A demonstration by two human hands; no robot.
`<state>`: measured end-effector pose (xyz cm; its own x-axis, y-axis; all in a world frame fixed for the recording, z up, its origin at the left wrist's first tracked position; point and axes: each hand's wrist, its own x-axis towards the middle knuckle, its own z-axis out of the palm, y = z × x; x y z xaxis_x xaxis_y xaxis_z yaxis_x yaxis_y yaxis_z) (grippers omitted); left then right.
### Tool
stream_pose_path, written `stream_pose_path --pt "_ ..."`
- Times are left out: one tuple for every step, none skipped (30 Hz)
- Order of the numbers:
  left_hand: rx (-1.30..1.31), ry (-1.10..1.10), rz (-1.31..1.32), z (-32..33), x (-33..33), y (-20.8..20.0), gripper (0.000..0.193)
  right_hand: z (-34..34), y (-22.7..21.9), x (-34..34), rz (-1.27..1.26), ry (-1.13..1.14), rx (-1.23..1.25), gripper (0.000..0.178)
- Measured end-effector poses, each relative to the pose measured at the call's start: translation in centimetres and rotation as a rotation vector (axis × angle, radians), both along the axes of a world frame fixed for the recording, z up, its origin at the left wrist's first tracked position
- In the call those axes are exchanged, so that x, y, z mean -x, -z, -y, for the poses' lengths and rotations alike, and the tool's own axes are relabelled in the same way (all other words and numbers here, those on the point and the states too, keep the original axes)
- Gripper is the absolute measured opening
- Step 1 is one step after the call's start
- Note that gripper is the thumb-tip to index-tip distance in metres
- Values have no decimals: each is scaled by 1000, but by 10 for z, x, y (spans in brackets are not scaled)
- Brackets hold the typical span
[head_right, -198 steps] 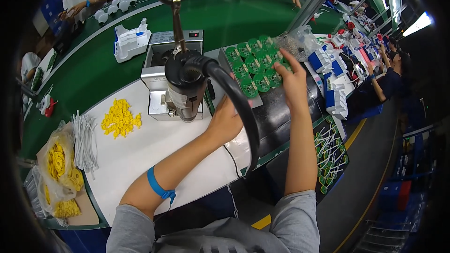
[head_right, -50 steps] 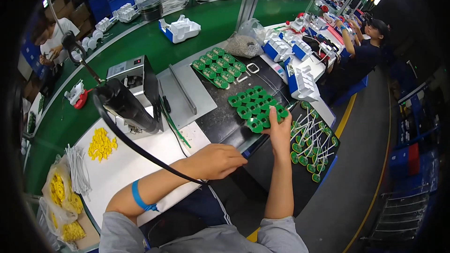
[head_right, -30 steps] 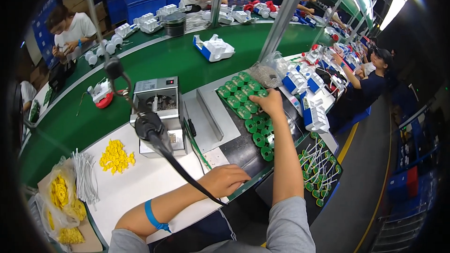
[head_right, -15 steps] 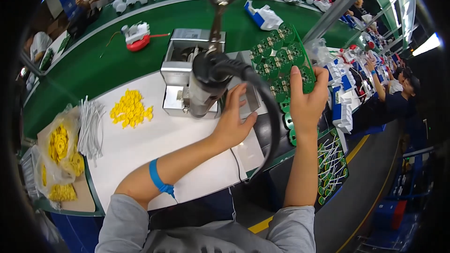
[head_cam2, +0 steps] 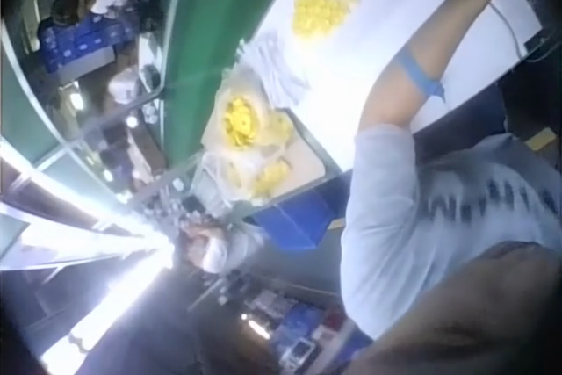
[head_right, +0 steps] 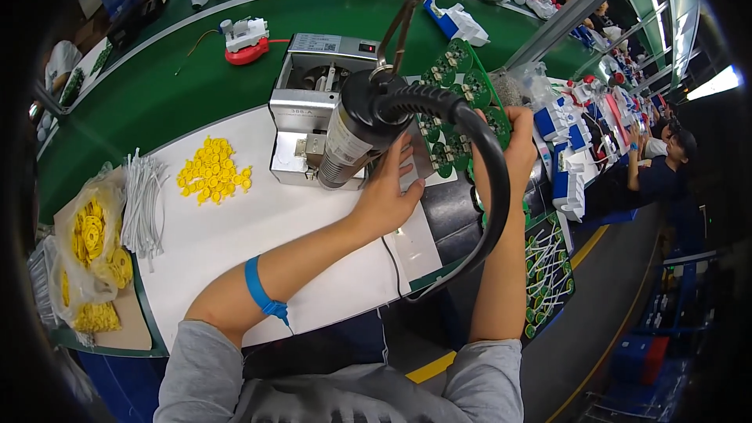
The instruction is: The person assembles electronic components onto green circuit boards by attaching yellow plastic parts with screws using an electric screwdriver.
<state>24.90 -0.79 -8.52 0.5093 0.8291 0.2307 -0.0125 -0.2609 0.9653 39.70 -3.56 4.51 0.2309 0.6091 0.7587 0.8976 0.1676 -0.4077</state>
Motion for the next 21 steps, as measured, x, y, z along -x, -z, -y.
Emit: stream_pose_path --pt "-11 -1 1 0 -1 0 88 0 -1 -1 -19 -1 -3 31" --pt "-22 -1 2 0 -2 0 88 0 -2 -2 -18 -1 -2 31" --pt "-22 -2 4 1 -2 0 88 -1 -4 -2 -36 -5 5 31" --pt "-14 -2 9 0 -2 -1 88 -2 -4 -3 -55 -7 13 31" --pt "-6 -1 15 -1 -1 -2 88 -3 -4 -3 -33 -3 15 31" --pt "-7 0 16 0 -1 -2 88 -4 -4 -2 -11 1 16 31" --pt "5 0 15 0 -1 -1 88 -4 -3 -2 -23 1 22 31" --pt "16 -1 14 0 -1 0 88 -4 -3 -2 -22 1 22 31" --pt "16 -1 14 0 -2 0 88 -4 -1 -3 -29 -7 23 31" --pt "18 6 19 0 -2 0 89 -3 -1 -3 -36 -15 24 31" --pt "21 13 24 0 -2 -1 89 -2 -2 -3 -35 -14 23 31" --pt "20 13 25 0 -2 -2 89 -1 -4 -4 5 -24 20 31" --pt "25 16 27 0 -3 -3 89 0 -6 -4 46 -33 17 31" --pt "30 19 30 0 -3 -3 89 1 -7 -3 47 -31 16 31" --pt "30 20 32 0 -3 -4 89 3 -9 -2 50 -39 19 30" --pt "31 21 33 1 -3 -3 89 3 -9 -1 51 -47 23 30" --pt "32 22 34 1 -3 -3 89 4 -8 -1 52 -47 22 30" --pt "31 23 35 1 -3 -2 89 4 -7 -1 18 -26 42 30" --pt "26 28 36 2 -3 -3 89 4 -7 -1 -16 -6 61 29" --pt "22 34 36 2 -3 -4 89 4 -7 -2 -14 -6 60 29" --pt "20 34 37 3 -3 -5 89 4 -7 -3 1 4 63 30"
